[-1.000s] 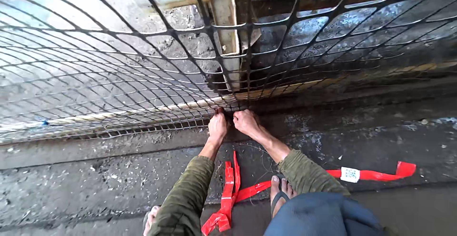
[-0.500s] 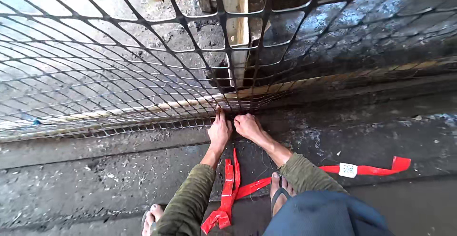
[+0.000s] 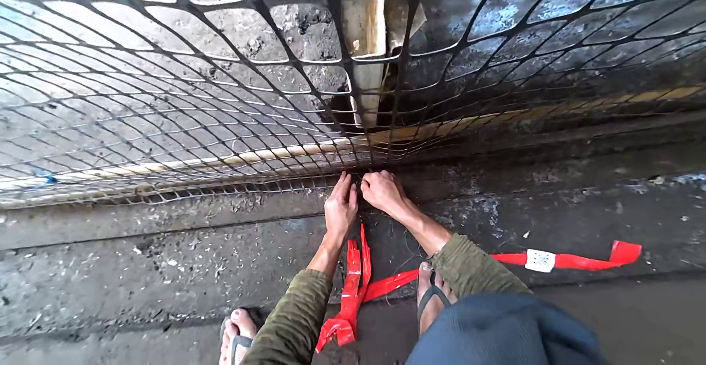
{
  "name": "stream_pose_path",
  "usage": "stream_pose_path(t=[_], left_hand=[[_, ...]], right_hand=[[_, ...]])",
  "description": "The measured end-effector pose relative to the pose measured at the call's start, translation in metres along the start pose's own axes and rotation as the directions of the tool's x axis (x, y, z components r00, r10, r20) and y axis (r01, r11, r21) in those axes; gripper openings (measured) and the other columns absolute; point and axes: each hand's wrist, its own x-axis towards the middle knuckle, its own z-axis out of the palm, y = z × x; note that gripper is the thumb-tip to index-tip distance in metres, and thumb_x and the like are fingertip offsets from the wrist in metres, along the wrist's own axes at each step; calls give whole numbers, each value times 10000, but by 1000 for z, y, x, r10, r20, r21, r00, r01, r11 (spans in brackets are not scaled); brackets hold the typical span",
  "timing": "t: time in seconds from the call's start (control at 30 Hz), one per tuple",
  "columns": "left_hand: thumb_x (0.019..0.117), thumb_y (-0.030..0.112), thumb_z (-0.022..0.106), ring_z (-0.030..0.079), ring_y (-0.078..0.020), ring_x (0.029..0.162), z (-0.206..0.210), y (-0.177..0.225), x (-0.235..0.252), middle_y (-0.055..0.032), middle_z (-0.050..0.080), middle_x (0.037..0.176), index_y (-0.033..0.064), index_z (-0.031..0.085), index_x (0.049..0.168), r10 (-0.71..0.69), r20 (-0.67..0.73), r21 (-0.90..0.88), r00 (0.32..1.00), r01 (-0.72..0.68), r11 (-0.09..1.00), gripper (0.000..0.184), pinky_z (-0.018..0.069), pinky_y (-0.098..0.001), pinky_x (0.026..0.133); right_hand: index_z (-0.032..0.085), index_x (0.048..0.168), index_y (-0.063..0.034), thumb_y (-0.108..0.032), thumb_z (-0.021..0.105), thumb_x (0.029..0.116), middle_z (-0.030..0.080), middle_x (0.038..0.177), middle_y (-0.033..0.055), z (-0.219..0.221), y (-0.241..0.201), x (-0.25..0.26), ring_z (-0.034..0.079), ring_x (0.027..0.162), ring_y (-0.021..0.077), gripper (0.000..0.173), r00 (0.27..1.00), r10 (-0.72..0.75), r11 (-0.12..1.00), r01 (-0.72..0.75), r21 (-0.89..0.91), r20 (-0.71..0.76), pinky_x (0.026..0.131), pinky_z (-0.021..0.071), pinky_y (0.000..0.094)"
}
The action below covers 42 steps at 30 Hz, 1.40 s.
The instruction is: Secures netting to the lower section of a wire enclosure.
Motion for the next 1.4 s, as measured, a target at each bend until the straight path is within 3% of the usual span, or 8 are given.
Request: stream_pose_path(t=[0.27,0.4,0.57,0.7,0.9,1.1,1.23,1.4], left_hand=[[1019,108,564,726,-326,1072,-9,0,18,-174,704,1262,12,706,1240,-96,18,175,995,91,980,280,585,-505,918],[995,63,583,731,-367,1025,-11,-6,24,-181,715,1225,34,746,1192,-36,25,217,999,30,976,257,590,-555,853],[955,52,618,687,-401,1047,-12,-13,37,-214,722,1061,24,776,1052,105,-32,264,994,-93,960,188,552,-555,910],[908,123,677,658,-427,982,-16,-11,42,-228,670,967,-21,723,964,152,-130,320,980,-104,942,161,539,-551,865],[926,235,612,604,-454,1197,-14,-11,37,-255,644,1264,18,710,1138,63,-75,397,995,-29,917,320,435,-640,990],[946,179,520,535,-401,1324,-16,-1,44,-161,641,1372,102,658,1318,-71,99,467,992,17,884,404,358,-661,988],[977,188,500,429,-373,1454,-23,-3,54,-136,599,1449,122,633,1367,-141,226,481,964,16,877,418,239,-682,1138],[950,309,568,414,-399,1439,-29,6,70,-185,559,1451,137,607,1411,-211,398,568,893,-59,821,494,275,-696,1103]], right_hand=[[733,1144,-77,-235,450,1050,737,1085,153,-9,10,-33,687,1101,297,338,999,16,997,-14,71,-38,956,519,495],[739,1130,-86,-239,473,1050,735,1002,134,-7,25,-54,693,1001,274,317,999,31,990,-26,137,-37,902,522,476],[735,1141,-63,-225,481,1047,741,1042,150,10,26,-31,699,1040,288,315,999,3,986,6,166,-53,930,526,483],[729,1101,-37,-213,474,1037,745,1007,170,23,22,-12,717,1019,317,316,988,-48,988,69,139,-147,897,543,505],[714,1045,-2,-211,451,1042,746,982,199,38,22,4,730,993,366,336,961,-110,993,117,16,-256,851,550,540],[726,999,18,-190,480,1036,746,953,215,40,17,15,735,956,390,324,935,-146,988,156,6,-324,815,562,545],[720,978,20,-179,484,1030,744,923,214,42,16,24,739,929,392,314,922,-172,984,176,-22,-346,787,562,549],[723,964,17,-170,502,1014,743,877,206,45,15,27,746,878,391,294,894,-188,981,195,-25,-406,739,571,552]])
